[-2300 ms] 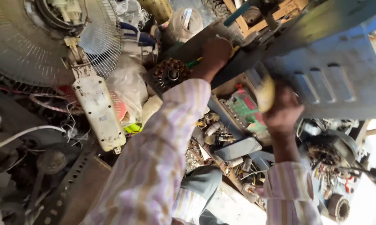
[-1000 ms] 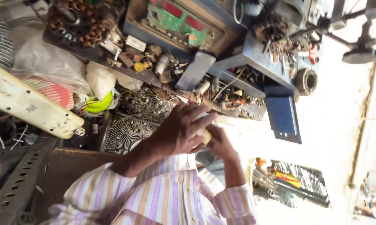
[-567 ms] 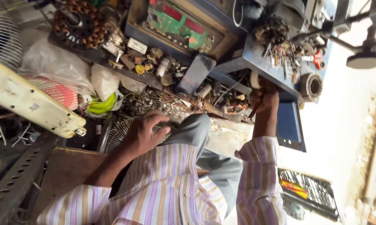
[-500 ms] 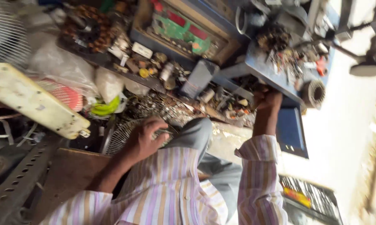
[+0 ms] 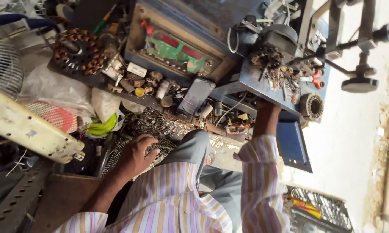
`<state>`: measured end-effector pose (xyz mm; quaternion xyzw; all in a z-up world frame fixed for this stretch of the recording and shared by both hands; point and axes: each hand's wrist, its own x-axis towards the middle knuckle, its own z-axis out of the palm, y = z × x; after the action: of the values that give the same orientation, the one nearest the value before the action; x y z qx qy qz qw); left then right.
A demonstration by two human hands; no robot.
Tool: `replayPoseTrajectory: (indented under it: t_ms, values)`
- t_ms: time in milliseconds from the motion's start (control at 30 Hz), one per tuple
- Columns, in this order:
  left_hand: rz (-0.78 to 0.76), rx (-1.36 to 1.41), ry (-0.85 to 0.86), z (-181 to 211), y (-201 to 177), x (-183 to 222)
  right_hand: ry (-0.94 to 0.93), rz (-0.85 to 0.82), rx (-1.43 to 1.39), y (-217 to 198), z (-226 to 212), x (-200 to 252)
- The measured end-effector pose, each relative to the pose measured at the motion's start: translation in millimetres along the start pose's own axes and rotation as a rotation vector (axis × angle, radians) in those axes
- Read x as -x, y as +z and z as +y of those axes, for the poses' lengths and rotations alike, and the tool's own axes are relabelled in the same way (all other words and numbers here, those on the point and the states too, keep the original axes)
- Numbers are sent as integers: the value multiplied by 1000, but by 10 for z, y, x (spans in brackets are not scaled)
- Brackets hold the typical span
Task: The person sits on the floor and adjusts small brass-colored components on a circular black fan rotor. They then retrieve a roll of brown tape and a pair of orange-handled scissors, cut a strip of tape, and apply it to the rotor assembly.
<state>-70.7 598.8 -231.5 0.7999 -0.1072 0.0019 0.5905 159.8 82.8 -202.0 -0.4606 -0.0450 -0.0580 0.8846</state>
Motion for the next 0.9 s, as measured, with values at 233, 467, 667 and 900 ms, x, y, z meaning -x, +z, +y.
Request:
replayPoseTrajectory:
  t_ms: [233,467,667,900]
  values:
    - [-59,-42,16,-40,44,-85,-261,-65,201,604,173,70]
    - [-89,8,-20,-108,152,46,-481,-154,448,771,100,18]
    - [-101,12,8,-56,182,-58,-420,60,633,1434,140,346]
    - [-147,17,-1,-1,227,-119,168,90,-71,1269,240,450]
